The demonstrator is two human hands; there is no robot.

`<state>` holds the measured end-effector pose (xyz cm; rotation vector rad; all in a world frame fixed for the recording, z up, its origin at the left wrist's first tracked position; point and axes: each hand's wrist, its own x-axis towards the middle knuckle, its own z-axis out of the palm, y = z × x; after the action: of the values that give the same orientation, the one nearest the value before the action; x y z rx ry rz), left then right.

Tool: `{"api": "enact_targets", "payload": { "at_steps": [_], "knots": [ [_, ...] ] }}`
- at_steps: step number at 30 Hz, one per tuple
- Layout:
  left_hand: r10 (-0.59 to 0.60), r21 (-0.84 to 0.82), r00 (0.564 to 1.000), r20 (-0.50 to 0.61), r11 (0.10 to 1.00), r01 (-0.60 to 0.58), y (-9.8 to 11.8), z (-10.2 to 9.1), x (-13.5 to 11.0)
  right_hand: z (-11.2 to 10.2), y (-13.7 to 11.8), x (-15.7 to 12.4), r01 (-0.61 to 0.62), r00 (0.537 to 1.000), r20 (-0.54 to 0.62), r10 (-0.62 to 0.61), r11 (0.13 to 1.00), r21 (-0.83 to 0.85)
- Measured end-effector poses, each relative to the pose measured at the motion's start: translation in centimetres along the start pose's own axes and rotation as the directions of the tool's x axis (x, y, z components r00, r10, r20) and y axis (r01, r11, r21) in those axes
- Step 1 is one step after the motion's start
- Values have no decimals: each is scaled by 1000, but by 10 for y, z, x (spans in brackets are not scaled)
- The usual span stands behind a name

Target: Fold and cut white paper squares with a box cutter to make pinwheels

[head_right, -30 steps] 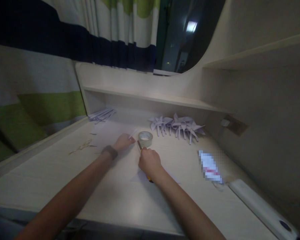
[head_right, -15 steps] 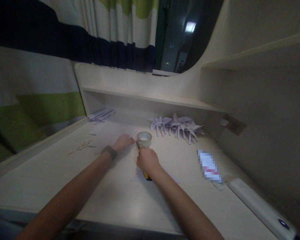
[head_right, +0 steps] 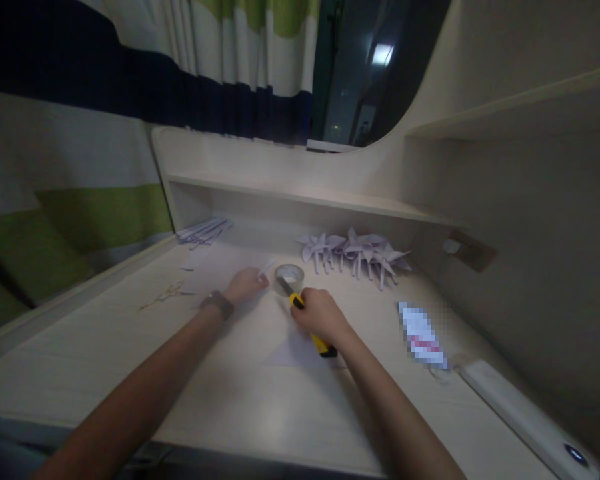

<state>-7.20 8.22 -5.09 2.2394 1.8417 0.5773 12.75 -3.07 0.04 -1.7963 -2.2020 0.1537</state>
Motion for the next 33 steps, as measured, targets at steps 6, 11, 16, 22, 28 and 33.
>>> {"api": "enact_targets", "payload": {
  "at_steps": [6,11,16,22,28,33],
  "knots": [
    [23,45,1000,9,999,-23,3,-4,-3,28,8,48,-181,928,-261,265,935,305],
    [20,61,1000,6,998,-20,1,-4,-3,53,7,79,-178,956,-151,252,906,384],
    [7,45,1000,1,999,-7,-3,-5,-3,56,16,84,-152,966,-141,215,920,360],
    [-34,-44,998,-57,999,32,-14,-9,-5,55,31,86,-38,986,-120,113,865,500],
    [-18,-312,999,-34,950,6,-16,-23,-6,36,54,75,-1,962,-230,147,845,535],
    [49,-555,998,25,832,-27,3,-34,-19,21,84,42,-179,957,-219,190,981,69]
  ]
}}
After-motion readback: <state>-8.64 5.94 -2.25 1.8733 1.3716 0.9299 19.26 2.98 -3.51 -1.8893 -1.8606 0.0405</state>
